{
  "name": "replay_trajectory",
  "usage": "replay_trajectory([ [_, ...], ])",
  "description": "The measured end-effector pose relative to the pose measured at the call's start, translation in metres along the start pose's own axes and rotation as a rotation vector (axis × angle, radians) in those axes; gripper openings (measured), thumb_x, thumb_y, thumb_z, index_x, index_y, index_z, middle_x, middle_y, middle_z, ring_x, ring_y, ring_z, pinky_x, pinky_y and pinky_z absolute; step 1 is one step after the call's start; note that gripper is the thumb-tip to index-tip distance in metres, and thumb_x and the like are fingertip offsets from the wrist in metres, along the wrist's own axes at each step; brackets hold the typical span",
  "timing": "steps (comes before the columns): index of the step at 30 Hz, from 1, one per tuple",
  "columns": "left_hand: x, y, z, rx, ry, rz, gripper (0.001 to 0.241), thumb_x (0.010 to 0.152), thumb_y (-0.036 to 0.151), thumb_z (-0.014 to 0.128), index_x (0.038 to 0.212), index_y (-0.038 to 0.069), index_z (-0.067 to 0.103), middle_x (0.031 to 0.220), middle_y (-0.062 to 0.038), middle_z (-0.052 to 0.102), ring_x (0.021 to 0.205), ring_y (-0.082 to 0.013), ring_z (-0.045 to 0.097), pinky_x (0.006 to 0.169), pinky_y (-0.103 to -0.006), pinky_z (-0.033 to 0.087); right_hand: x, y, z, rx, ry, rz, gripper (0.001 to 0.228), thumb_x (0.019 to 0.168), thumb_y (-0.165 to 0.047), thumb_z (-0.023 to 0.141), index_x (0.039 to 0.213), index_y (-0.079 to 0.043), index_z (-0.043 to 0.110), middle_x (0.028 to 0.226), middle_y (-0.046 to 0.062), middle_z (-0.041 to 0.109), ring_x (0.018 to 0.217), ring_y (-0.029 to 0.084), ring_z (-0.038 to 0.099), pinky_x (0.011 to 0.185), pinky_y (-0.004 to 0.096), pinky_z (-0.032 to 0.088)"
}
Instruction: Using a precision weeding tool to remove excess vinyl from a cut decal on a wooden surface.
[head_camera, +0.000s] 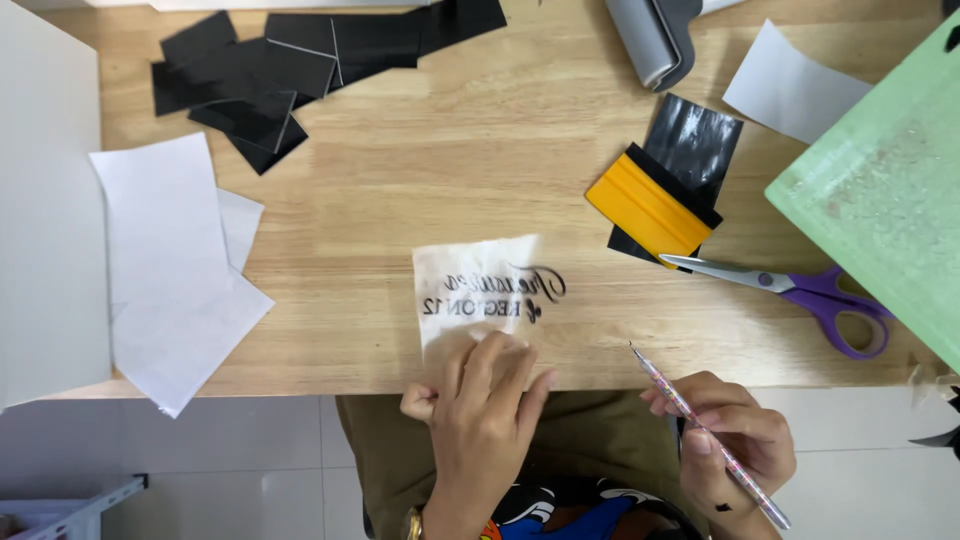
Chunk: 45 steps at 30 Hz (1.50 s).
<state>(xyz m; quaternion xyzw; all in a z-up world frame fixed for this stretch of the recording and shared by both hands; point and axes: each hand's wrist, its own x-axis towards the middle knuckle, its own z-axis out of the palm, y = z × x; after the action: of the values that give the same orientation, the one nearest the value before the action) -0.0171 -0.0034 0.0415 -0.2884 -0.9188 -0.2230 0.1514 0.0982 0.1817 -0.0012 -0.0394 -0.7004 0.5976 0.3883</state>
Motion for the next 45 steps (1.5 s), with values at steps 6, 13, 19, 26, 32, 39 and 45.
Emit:
replay_trajectory([
  [6, 0.007, 0.004, -0.002, 0.01, 0.135, -0.031, 0.02, 0.084, 0.008, 0.083, 0.084, 0.024, 0.073, 0.1, 0.011, 0.067, 0.087, -0.008, 0.066, 0.079, -0.0374, 0.017, 0.004, -0.013, 0.01, 0.075, 0.034, -0.05, 0.01, 0.098, -0.016, 0.058, 0.099, -0.01, 0.05, 0.082, 0.016, 0.063, 0.066, 0.029, 0.069, 0.061, 0.039, 0.065],
  [13, 0.019, 0.016, -0.04, -0.016, 0.092, -0.049, 0.019, 0.094, 0.011, 0.062, 0.103, 0.025, 0.071, 0.106, 0.014, 0.074, 0.111, -0.0126, 0.065, 0.083, -0.0402, 0.017, 0.013, -0.038, 0.003, 0.029, -0.093, -0.113, 0.012, 0.09, -0.01, 0.063, 0.101, -0.01, 0.057, 0.09, 0.016, 0.068, 0.077, 0.029, 0.075, 0.07, 0.036, 0.062],
  [19, 0.012, 0.003, -0.018, -0.09, -0.067, 0.043, 0.014, 0.089, 0.008, 0.076, 0.098, 0.019, 0.074, 0.088, 0.007, 0.076, 0.098, -0.0153, 0.067, 0.079, -0.0417, 0.022, 0.015, -0.047, 0.006, -0.021, -0.155, -0.259, 0.014, 0.086, -0.004, 0.066, 0.097, -0.006, 0.059, 0.083, 0.013, 0.066, 0.07, 0.027, 0.068, 0.066, 0.033, 0.065],
  [26, 0.026, 0.015, -0.043, -0.099, 0.083, 0.009, 0.011, 0.095, 0.016, 0.068, 0.102, 0.024, 0.071, 0.105, 0.009, 0.071, 0.093, -0.0099, 0.065, 0.08, -0.0378, 0.022, 0.019, -0.055, 0.008, -0.041, -0.133, -0.263, 0.014, 0.083, -0.002, 0.067, 0.095, -0.006, 0.059, 0.082, 0.015, 0.067, 0.068, 0.027, 0.068, 0.065, 0.033, 0.061],
  [32, 0.042, 0.021, -0.086, -0.568, -0.005, 0.215, 0.012, 0.097, 0.023, 0.071, 0.107, 0.019, 0.075, 0.098, 0.008, 0.076, 0.089, -0.0126, 0.068, 0.082, -0.037, 0.025, 0.027, -0.068, 0.009, 0.085, -0.174, -0.235, 0.009, 0.084, -0.006, 0.067, 0.092, -0.005, 0.062, 0.078, 0.014, 0.068, 0.066, 0.028, 0.068, 0.065, 0.034, 0.062],
  [39, 0.038, 0.021, -0.084, -0.854, -0.111, 0.218, 0.009, 0.093, 0.015, 0.077, 0.1, 0.021, 0.078, 0.083, 0.01, 0.077, 0.086, -0.0102, 0.068, 0.09, -0.034, 0.029, 0.032, -0.084, 0.002, 0.176, -0.254, -0.17, 0.009, 0.089, -0.008, 0.065, 0.098, -0.007, 0.06, 0.076, 0.01, 0.066, 0.068, 0.026, 0.064, 0.066, 0.038, 0.061],
  [45, 0.027, 0.022, -0.077, -1.138, -0.103, -0.04, 0.004, 0.092, 0.017, 0.077, 0.095, 0.016, 0.08, 0.08, 0.005, 0.075, 0.077, -0.0115, 0.067, 0.086, -0.0273, 0.043, 0.018, -0.076, 0.001, 0.255, -0.098, -0.105, 0.012, 0.085, -0.009, 0.068, 0.096, -0.01, 0.065, 0.078, 0.006, 0.072, 0.069, 0.02, 0.069, 0.067, 0.035, 0.063],
])
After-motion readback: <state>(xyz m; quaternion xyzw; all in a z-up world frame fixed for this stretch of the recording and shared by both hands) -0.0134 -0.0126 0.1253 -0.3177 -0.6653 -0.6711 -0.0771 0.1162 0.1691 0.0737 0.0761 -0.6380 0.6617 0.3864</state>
